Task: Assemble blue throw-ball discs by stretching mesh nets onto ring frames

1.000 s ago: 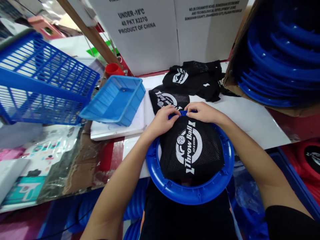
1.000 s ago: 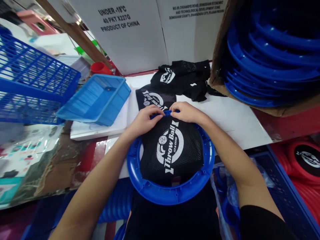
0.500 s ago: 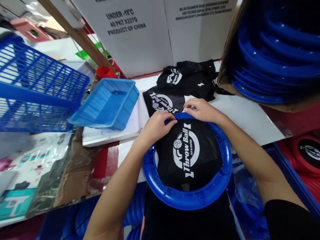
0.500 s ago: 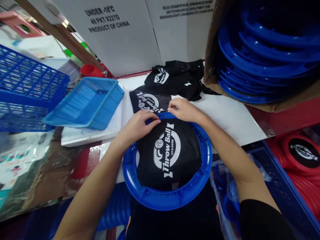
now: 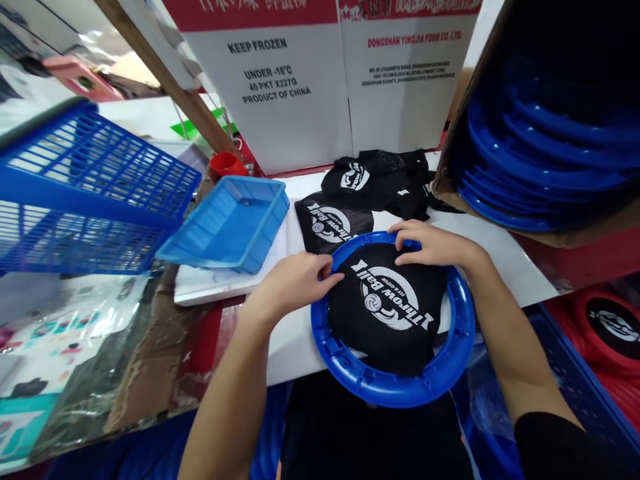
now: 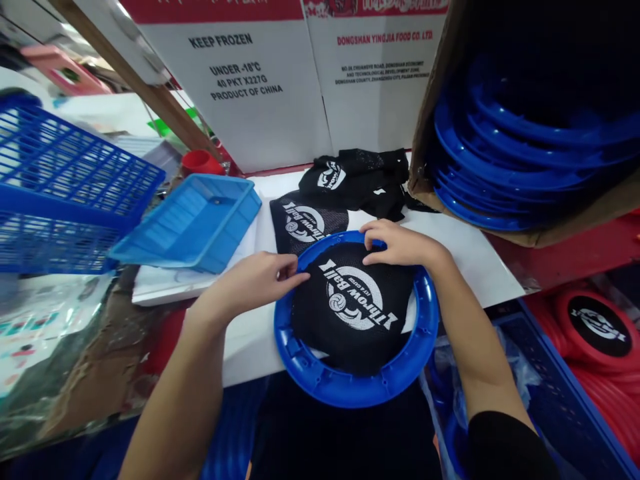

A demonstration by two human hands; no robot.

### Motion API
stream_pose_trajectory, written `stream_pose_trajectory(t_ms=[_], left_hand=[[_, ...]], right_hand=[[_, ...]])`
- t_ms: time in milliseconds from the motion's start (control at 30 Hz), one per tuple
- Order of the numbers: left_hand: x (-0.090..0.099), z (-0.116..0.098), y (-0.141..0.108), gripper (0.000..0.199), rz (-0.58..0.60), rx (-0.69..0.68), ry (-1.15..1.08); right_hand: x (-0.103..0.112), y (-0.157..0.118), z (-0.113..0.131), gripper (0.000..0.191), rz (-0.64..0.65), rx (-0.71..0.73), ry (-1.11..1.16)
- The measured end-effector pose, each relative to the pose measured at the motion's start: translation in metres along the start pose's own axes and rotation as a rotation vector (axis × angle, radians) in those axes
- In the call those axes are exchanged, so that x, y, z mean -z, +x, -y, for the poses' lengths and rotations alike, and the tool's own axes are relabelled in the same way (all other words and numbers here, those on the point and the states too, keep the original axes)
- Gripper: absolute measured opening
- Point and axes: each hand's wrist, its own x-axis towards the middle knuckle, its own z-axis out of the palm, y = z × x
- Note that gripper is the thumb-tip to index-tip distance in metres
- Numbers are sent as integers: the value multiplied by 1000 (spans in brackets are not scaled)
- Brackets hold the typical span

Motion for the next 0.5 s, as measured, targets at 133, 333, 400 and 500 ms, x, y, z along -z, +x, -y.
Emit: stream_pose_trajectory(t_ms=[133, 333, 400, 500], left_hand=[[-20, -9, 18, 17, -393, -213, -43], [-46, -10, 32, 33, -258, -503, -72], [-46, -7, 29, 27, -223, -511, -96], [-42, -5, 23, 23, -182, -484, -83]], right_hand=[[-12, 5, 1, 24, 70, 77, -42], [-31, 15, 7, 29, 216, 216, 0], [-29, 14, 9, 30, 204, 209, 14], [-20, 6, 11, 31, 150, 137, 1]])
